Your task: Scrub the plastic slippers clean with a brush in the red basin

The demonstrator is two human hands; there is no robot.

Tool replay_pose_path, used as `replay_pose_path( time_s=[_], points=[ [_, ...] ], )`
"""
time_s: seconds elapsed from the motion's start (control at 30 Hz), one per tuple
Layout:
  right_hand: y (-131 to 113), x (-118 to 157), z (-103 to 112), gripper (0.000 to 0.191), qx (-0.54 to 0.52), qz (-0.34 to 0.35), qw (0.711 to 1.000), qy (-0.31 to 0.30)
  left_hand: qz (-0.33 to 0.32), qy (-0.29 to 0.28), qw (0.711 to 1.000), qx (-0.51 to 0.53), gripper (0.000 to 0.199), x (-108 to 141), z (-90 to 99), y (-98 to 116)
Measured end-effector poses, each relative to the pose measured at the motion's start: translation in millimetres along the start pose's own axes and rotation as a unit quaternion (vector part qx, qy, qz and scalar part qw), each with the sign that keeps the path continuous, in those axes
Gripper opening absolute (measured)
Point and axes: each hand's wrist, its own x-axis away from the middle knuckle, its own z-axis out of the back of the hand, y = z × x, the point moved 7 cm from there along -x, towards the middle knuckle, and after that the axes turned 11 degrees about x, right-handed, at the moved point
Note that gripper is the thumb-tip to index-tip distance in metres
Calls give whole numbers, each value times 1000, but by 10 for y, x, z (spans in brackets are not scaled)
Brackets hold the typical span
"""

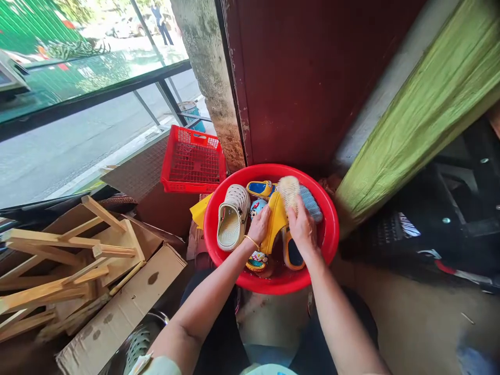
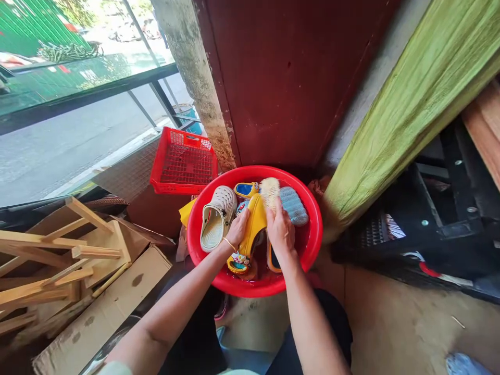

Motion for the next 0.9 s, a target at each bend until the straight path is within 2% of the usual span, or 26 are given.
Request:
replay_pose_path(
  time_s=[0.07, 0.13, 0.2, 0.27, 0.37, 0.47, 0.6, 0.8, 0.9],
  points=[
    [106, -6, -3, 60, -34, -35, 999, 10, 34, -9, 998, 51, 47, 28, 65, -35],
    [116, 51, 11, 62, -70, -34, 997, 20, 92, -19, 987, 131, 57, 24, 110, -89],
    [49, 147, 44, 62, -94, 0, 995, 33, 149, -30, 969, 194, 63, -14, 121, -138],
    [-51, 252, 57, 59, -101, 62, 993, 26, 179, -40, 957, 227, 62, -85, 117, -158],
    [-66, 368, 36, 54, -88, 110, 990, 9, 160, -39, 950, 263, 60, -236, 144, -111],
    [78, 420, 11, 53, -60, 85, 995, 1, 134, -28, 947, 292, 66, -362, 219, -32],
    [138, 456, 23, 57, -61, 66, 996, -2, 137, -24, 940, 311, 67, -411, 286, -15],
    [-43, 348, -18, 62, -69, 40, 997, -14, 189, -36, 930, 314, 56, -285, 107, -256],
    [-101, 324, -3, 57, -69, 25, 997, -37, 167, -9, 927, 335, 55, -293, 100, -228]
  ],
)
